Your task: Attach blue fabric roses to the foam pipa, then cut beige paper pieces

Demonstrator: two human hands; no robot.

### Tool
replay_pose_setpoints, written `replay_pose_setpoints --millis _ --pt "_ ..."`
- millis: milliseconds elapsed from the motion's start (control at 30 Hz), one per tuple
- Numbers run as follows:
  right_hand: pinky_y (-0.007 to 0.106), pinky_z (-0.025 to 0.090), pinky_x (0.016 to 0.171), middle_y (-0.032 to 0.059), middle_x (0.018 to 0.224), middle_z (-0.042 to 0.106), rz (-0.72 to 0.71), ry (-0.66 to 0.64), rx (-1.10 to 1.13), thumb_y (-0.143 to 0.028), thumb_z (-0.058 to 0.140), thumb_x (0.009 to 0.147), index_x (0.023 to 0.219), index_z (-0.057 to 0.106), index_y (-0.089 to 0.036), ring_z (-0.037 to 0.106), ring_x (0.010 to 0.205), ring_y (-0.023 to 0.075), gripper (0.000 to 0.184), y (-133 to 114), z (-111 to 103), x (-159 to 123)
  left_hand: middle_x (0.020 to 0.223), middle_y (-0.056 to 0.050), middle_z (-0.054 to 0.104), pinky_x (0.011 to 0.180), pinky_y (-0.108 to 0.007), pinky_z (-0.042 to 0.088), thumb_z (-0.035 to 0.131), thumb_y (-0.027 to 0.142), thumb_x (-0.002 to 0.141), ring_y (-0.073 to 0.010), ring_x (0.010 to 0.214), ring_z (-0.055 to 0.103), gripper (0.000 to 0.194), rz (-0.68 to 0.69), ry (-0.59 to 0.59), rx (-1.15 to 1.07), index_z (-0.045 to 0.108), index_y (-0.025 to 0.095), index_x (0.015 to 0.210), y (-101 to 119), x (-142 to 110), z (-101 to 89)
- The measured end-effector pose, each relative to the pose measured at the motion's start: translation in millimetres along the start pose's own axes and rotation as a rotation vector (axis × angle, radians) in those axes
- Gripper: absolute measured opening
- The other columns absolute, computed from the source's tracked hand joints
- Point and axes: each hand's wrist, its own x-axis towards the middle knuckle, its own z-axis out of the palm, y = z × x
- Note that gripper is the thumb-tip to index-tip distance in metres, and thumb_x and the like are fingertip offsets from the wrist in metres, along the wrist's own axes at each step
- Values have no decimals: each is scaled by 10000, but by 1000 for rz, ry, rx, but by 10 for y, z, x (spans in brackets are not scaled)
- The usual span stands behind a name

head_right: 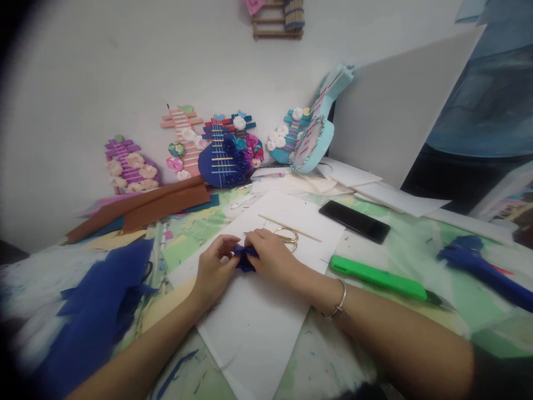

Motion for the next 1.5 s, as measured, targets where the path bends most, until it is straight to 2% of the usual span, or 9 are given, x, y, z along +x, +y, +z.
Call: replay_pose_setpoints --millis 267,433,567,700,800,900,1067,1167,1500 --pt "275 321 606 63 782 590 15 -21 -369 -124 499 830 834 559 -134 513 697 177 61 -141 -1 9 751 9 612 630 -263 443 563 88 702 -140 696 579 158 19 113 117 549 192 820 99 -30 59" --pt "278 324 593 76 798 583 -24 2 -444 -128 478 854 843 568 -131 522 692 180 90 -142 18 14 779 2 610 636 -261 452 562 67 701 -137 699 578 180 123 141 218 555 189 833 137 -51 84" --pt "283 392 655 94 879 604 -15 27 -283 -113 482 837 918 577 -122 557 765 187 125 -125 7 2 787 -5 615 622 -257 455 549 103 745 -140 707 586 119 112 139 206 575 187 826 139 -54 72" --pt "283 462 703 82 988 623 84 47 99 -149 563 776 1073 536 -143 586 808 161 298 -87 -7 -3 773 -7 603 575 -244 443 576 171 755 -144 700 588 50 -58 205 97 575 183 804 112 -16 45" --pt "273 509 672 87 1069 618 189 -19 359 -152 623 710 1121 512 -162 609 803 147 425 -22 14 11 826 -22 604 610 -252 470 615 214 729 -151 730 596 113 -188 206 -53 573 174 827 85 20 0" --pt "289 540 696 99 1119 605 238 -55 515 -119 662 649 1142 507 -174 626 859 164 519 37 50 25 905 -46 627 696 -288 511 630 254 720 -169 800 622 200 -224 127 -174 580 162 891 71 31 -74" --pt "325 548 771 99 1084 623 276 -57 635 -56 658 627 1093 547 -160 640 905 182 490 56 73 32 951 -74 670 743 -338 541 565 335 778 -203 863 650 263 -278 -2 -356 616 149 957 34 15 -197" --pt "328 553 776 86 1034 648 305 -56 685 -58 653 637 1059 562 -154 656 896 186 442 66 72 34 959 -81 697 783 -361 539 628 316 733 -222 890 660 288 -298 -32 -396 645 144 964 -4 14 -226" --pt "397 546 833 135 1120 641 253 -30 587 -48 590 644 1144 606 -138 652 964 229 508 138 94 33 977 -82 733 895 -410 503 648 314 762 -235 919 676 247 -308 55 -249 728 158 936 -1 17 -259"
